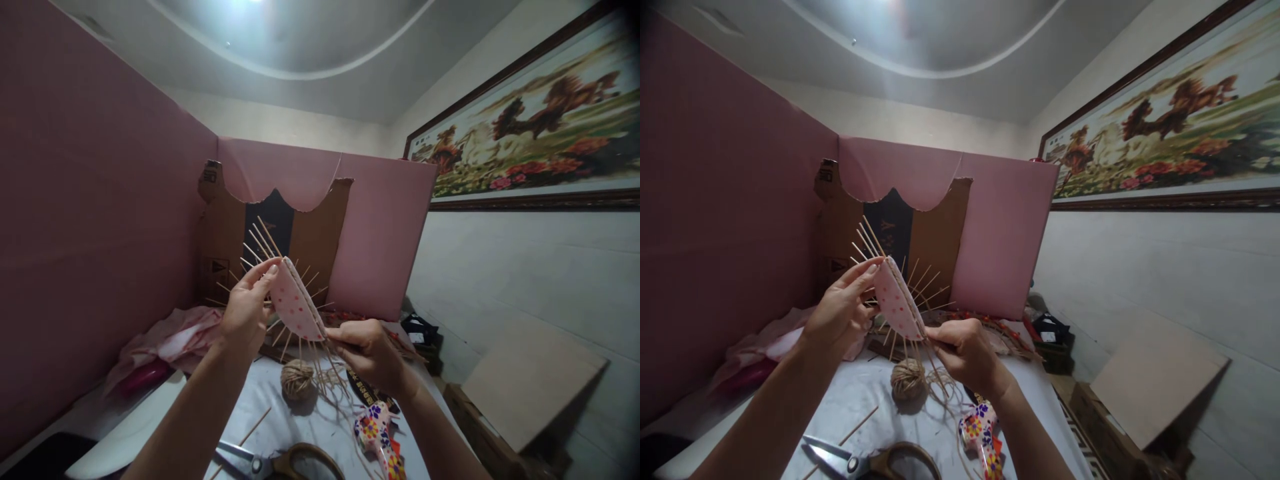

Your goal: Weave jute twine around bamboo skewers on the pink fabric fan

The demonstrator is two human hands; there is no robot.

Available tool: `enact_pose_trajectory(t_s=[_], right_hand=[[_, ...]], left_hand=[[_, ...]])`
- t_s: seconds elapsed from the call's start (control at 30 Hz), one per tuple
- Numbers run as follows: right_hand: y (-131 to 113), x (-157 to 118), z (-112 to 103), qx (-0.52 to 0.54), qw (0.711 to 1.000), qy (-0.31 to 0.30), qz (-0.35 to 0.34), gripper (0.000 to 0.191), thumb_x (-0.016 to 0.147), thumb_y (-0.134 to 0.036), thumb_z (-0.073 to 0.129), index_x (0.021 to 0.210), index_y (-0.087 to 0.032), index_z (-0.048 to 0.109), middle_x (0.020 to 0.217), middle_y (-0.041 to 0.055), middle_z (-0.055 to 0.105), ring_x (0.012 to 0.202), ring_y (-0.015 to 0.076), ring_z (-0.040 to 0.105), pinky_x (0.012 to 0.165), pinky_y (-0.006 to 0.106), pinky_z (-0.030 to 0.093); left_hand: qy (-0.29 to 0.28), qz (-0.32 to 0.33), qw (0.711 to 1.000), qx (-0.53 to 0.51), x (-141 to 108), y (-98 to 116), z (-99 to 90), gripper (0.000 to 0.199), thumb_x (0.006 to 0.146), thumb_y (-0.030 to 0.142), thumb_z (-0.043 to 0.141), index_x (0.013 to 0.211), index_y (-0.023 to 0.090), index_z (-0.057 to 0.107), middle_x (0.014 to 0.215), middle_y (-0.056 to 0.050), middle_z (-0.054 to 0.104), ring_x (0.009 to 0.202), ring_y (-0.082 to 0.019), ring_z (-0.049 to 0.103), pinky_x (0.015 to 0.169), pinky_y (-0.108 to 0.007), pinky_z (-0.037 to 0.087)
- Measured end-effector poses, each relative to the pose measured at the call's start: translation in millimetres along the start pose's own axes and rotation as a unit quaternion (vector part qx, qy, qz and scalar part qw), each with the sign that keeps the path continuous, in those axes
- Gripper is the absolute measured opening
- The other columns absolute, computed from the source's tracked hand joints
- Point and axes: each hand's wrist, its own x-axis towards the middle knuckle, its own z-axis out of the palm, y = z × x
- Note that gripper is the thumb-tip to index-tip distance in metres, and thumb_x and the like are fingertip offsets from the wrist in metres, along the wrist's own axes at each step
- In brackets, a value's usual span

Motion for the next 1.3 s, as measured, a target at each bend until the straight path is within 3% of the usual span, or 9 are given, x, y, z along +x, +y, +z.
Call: enact_pose_trajectory(t_s=[0.13,0.27,0.67,0.97,1.13,1.3], right_hand=[[3,0,6,-0.025,1.0,-0.007,-0.011,0.029,0.083,-0.013,0.056,0.107,-0.016,0.072,0.057,0.0005,0.057,0.052,0.0101,0.048,0.053,0.023,0.032],[3,0,10,-0.038,0.999,-0.01,-0.019,0.03,0.084,-0.014,0.055,0.11,-0.017,0.071,0.059,0.0012,0.058,0.053,0.0107,0.05,0.053,0.023,0.033],[-2,1,9,-0.027,0.999,0.001,-0.038,0.03,0.088,-0.021,0.053,0.111,-0.015,0.07,0.056,0.0003,0.054,0.05,0.01,0.045,0.051,0.023,0.033],[-9,4,5,0.028,0.998,0.038,-0.042,0.027,0.087,-0.021,0.054,0.103,-0.012,0.073,0.056,0.0018,0.058,0.049,0.0093,0.046,0.049,0.022,0.034],[-22,5,0,0.058,0.996,0.065,-0.013,0.024,0.088,-0.021,0.056,0.1,-0.012,0.074,0.059,0.0023,0.06,0.05,0.0088,0.047,0.05,0.022,0.036],[-33,5,-10,0.053,0.994,0.091,0.011,0.023,0.088,-0.024,0.056,0.091,-0.012,0.075,0.059,0.0026,0.061,0.051,0.0092,0.047,0.05,0.022,0.037]], left_hand=[[0.042,-0.008,0.998,-0.035,0,0,-1.6,0.04,0.051,0.032,0.082,0.084,0.02,0.064,0.084,-0.001,0.058,0.068,-0.012,0.048,0.049,-0.02,0.041],[0.047,0.008,0.998,-0.037,0,0,-1.9,0.042,0.049,0.033,0.083,0.081,0.021,0.058,0.078,0.002,0.055,0.066,-0.012,0.047,0.048,-0.019,0.037],[0.039,0.018,0.999,-0.028,0,3,-0.3,0.04,0.05,0.029,0.08,0.08,0.02,0.055,0.074,0.003,0.054,0.063,-0.011,0.049,0.051,-0.021,0.041],[0.07,-0.012,0.997,-0.04,2,-2,0.9,0.036,0.053,0.025,0.078,0.083,0.023,0.059,0.078,0.003,0.058,0.066,-0.014,0.055,0.055,-0.026,0.045],[0.016,0.013,0.999,-0.045,-5,-20,15.3,0.055,0.053,0.022,0.083,0.103,0.024,0.063,0.092,0.001,0.062,0.078,-0.012,0.056,0.063,-0.021,0.044],[-0.063,-0.015,0.997,0.037,-17,-32,25.8,0.081,0.053,0.026,0.084,0.127,0.03,0.052,0.111,-0.002,0.058,0.085,-0.014,0.058,0.064,-0.021,0.047]])
